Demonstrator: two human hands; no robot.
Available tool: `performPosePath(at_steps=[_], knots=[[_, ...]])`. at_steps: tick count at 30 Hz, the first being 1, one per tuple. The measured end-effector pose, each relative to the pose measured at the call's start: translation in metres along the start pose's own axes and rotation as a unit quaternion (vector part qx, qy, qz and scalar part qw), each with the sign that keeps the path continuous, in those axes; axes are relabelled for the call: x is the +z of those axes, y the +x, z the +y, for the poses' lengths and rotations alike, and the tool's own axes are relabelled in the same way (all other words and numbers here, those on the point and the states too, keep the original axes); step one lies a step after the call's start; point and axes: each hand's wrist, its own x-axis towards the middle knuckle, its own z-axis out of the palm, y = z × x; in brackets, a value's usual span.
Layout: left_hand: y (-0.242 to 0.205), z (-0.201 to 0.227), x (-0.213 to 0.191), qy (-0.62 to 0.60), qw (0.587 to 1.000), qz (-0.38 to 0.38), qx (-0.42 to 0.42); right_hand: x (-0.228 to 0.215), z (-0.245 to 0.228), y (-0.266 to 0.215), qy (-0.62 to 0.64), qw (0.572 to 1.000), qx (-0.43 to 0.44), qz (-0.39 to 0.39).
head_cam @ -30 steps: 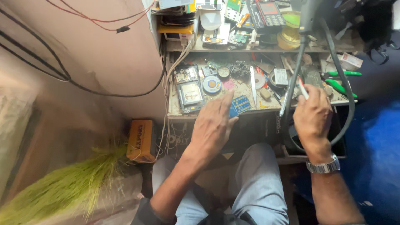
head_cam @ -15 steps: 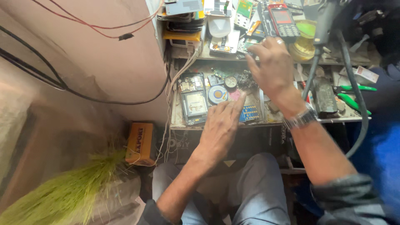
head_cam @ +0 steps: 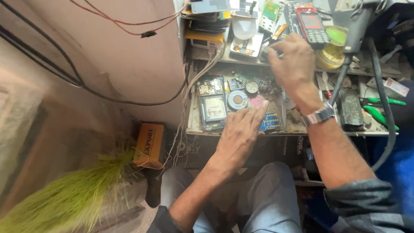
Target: The person cleans a blue circuit board using a toothbrush and a liquid from a yellow bottle. They then handle a small white component and use tweezers to work on the circuit board.
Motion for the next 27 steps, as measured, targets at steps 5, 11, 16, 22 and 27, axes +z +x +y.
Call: performPosePath(at_steps=[5, 11, 16, 22, 27], knots=[[-0.002, -0.001, 0.003, -0.013, 1.0, 0.004, -0.003, -0.034, 0.007, -0.005, 0.281, 0.946, 0.163, -0.007], [-0.007, 0.0, 0.008, -0.005, 1.0, 0.001, -0.005, -0.082, -0.004, -0.021, 0.527, 0.778, 0.335, -0.071], [-0.008, -0.001, 0.012, -0.036, 0.999, -0.001, 0.0, -0.104, -0.014, -0.049, 0.607, 0.71, 0.347, -0.083], [-0.008, -0.001, 0.015, -0.013, 1.0, -0.022, -0.003, -0.12, -0.019, -0.074, 0.612, 0.693, 0.373, -0.079], [-0.004, 0.003, 0.002, -0.046, 0.999, -0.015, 0.001, -0.126, -0.022, -0.091, 0.619, 0.688, 0.375, -0.06]])
